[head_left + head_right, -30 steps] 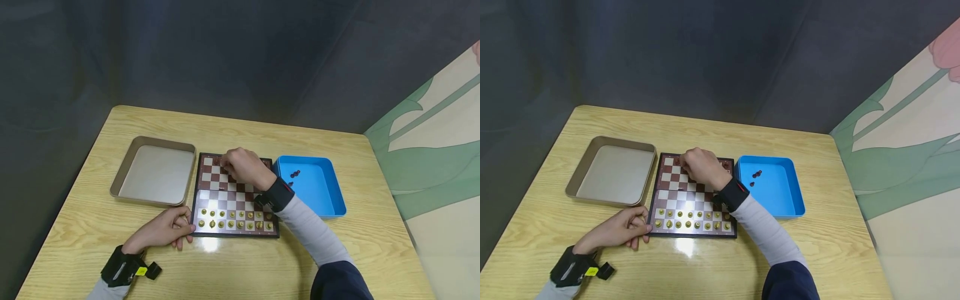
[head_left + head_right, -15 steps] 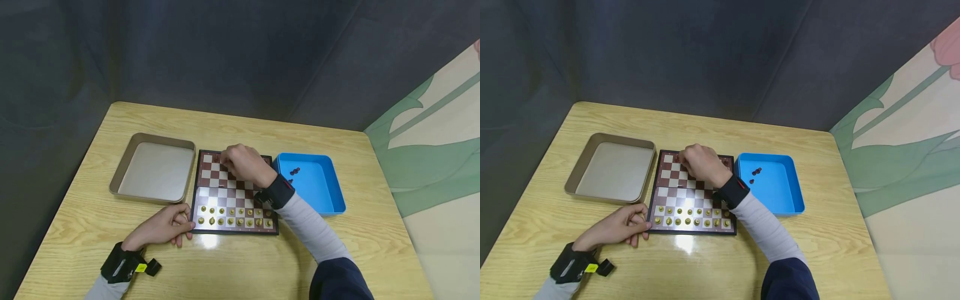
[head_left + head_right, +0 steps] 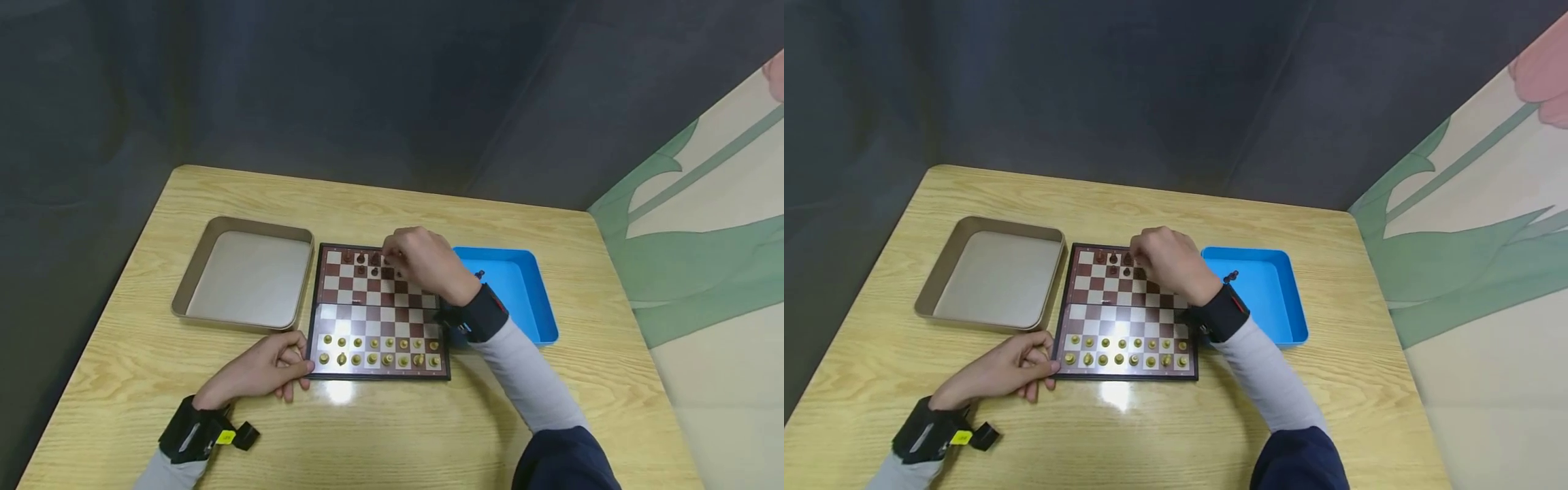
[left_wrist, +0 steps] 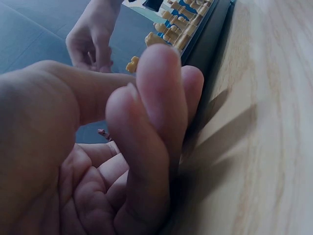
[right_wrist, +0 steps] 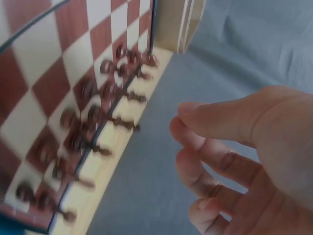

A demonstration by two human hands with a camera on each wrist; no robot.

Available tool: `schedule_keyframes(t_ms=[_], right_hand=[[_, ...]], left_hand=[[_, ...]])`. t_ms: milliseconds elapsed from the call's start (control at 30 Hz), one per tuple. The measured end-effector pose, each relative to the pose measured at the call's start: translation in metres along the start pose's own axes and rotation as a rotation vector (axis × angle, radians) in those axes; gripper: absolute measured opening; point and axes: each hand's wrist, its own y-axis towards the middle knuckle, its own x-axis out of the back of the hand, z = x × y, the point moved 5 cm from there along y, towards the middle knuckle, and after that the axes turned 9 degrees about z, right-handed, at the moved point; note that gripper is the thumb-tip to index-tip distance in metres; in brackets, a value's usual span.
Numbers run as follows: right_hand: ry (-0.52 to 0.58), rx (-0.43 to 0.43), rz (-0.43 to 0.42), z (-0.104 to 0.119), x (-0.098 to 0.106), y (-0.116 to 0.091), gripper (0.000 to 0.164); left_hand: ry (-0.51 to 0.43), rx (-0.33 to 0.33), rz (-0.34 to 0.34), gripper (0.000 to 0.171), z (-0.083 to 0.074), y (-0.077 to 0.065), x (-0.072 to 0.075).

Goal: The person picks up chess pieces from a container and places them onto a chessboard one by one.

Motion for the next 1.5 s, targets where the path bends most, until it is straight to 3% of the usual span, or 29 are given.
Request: schedule_keyframes(t_ms=[500,1067,1200,1500], right_hand=[[-0.01,-0.083,-0.052,-0.039,0.022,-0.066,0.009],[0.038,-0.208,-0.024,-0.069,-0.003,-0.108,0.009],[0.023,-0.254,0.01,-0.076,-0.01,-0.113,0.011],[-0.005,-0.363,0.152,-0.089,-0.025,-0.119,0.019]], left_hand=[[0.002,-0.015,0.0,0.028,-0.003,0.0,0.0],[-0.024,-0.019,0.016,0.029,0.002,0.001,0.002],[-0.015,-0.041,0.014,0.027,0.002,0.001,0.002],[-0.003,-0.007,0.012,0.027,0.003,0.001,0.002]])
